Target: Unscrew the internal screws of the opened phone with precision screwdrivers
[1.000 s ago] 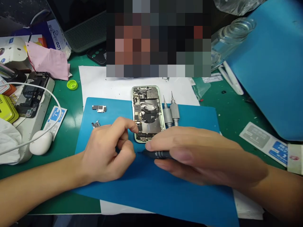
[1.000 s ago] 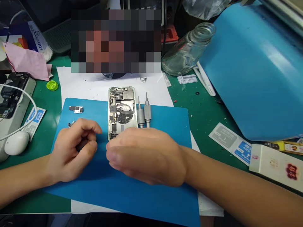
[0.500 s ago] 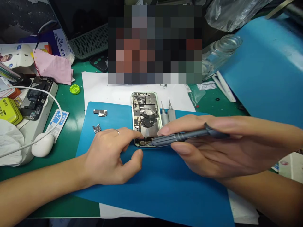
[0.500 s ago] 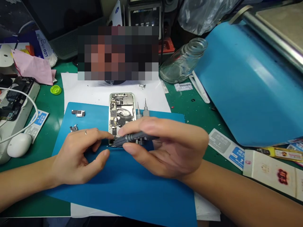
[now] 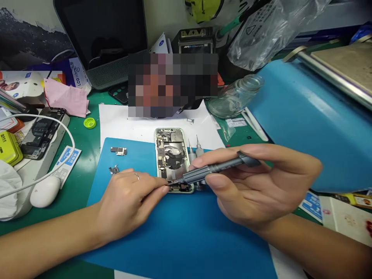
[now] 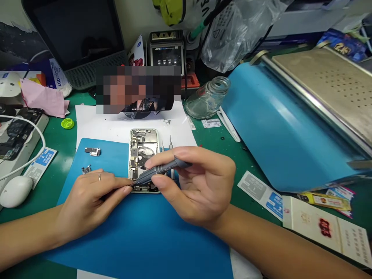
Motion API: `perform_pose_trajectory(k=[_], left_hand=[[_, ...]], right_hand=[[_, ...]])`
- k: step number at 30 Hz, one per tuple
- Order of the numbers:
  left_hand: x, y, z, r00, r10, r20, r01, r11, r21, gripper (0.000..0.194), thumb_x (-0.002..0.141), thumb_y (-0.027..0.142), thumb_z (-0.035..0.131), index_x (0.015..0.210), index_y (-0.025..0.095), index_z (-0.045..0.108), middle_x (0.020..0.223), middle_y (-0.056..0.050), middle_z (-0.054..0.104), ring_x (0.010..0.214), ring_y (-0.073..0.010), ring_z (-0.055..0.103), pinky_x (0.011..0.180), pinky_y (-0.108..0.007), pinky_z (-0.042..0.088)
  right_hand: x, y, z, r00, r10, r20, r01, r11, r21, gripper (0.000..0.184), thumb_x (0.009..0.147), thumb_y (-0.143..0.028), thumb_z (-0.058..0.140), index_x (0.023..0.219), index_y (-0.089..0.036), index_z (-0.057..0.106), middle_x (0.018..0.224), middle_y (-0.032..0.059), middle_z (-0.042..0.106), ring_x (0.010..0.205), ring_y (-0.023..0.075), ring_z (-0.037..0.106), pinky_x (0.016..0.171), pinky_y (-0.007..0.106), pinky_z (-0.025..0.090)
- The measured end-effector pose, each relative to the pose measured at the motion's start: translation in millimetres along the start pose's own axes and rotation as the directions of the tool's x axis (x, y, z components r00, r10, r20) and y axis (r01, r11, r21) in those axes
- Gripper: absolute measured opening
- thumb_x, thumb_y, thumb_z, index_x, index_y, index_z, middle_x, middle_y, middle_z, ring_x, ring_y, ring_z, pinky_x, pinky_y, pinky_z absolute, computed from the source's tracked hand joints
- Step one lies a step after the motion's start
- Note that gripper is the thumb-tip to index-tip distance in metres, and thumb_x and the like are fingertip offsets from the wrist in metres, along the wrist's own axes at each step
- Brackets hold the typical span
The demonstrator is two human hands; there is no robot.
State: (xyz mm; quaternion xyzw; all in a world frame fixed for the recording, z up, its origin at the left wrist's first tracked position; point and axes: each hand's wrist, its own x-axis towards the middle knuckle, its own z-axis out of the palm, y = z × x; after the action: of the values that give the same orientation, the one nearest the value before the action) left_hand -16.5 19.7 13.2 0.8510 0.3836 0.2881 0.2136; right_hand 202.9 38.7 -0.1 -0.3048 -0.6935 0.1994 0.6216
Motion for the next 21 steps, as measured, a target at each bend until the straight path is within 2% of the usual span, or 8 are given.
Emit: perform_pose_trajectory(k=[6, 10, 14, 21], left_hand=[[0.3, -0.3, 0.2, 1.000, 0.011, 0.016, -0.011, 1.000, 0.008, 0.017, 0.103, 0.026, 0.058, 0.095, 0.019, 0.072, 0.078, 0.004, 0.076, 0.063, -0.0093, 0.069, 0.062, -0.025, 0.045], [0.2, -0.5, 0.6, 0.999, 0.025, 0.022, -0.025, 1.000, -0.005, 0.014, 0.102, 0.024, 0.061, 0.094, 0.019, 0.071, 0.077, 0.005, 0.075, 0.060, -0.0085, 0.066, 0.061, -0.025, 0.041], [0.1, -0.7, 0.3, 0.999, 0.026, 0.021, -0.025, 1.000, -0.012, 0.013, 0.101, 0.024, 0.062, 0.093, 0.018, 0.071, 0.078, 0.005, 0.075, 0.060, -0.0085, 0.065, 0.062, -0.025, 0.041], [0.0, -1.4, 0.6, 1.000, 0.017, 0.021, -0.017, 1.000, -0.002, 0.017, 0.102, 0.031, 0.062, 0.101, 0.018, 0.072, 0.076, 0.004, 0.076, 0.053, -0.0083, 0.061, 0.060, -0.026, 0.040]], right_hand=[[3.3, -8.8, -2.9, 0.999, 0.041, 0.012, -0.040, 0.995, -0.093, 0.047, 0.088, -0.006, 0.064, 0.126, -0.033, 0.060, 0.081, 0.0024, 0.076, 0.067, 0.0251, 0.077, 0.052, 0.038, 0.064], [3.8, -10.0, -2.0, 0.997, 0.041, 0.059, -0.038, 0.997, -0.062, 0.050, 0.089, -0.003, 0.062, 0.129, -0.033, 0.058, 0.083, 0.0021, 0.075, 0.068, 0.0229, 0.078, 0.055, 0.036, 0.064], [5.3, -7.4, 0.3, 0.999, -0.032, 0.038, 0.031, 0.999, 0.013, 0.051, 0.087, -0.003, 0.065, 0.132, -0.029, 0.059, 0.082, 0.0029, 0.074, 0.066, 0.0224, 0.077, 0.051, 0.034, 0.063], [4.8, -10.7, -3.9, 0.999, 0.036, 0.035, -0.032, 0.993, -0.117, 0.045, 0.089, -0.006, 0.064, 0.125, -0.031, 0.060, 0.083, 0.0031, 0.076, 0.068, 0.0238, 0.078, 0.053, 0.036, 0.064]])
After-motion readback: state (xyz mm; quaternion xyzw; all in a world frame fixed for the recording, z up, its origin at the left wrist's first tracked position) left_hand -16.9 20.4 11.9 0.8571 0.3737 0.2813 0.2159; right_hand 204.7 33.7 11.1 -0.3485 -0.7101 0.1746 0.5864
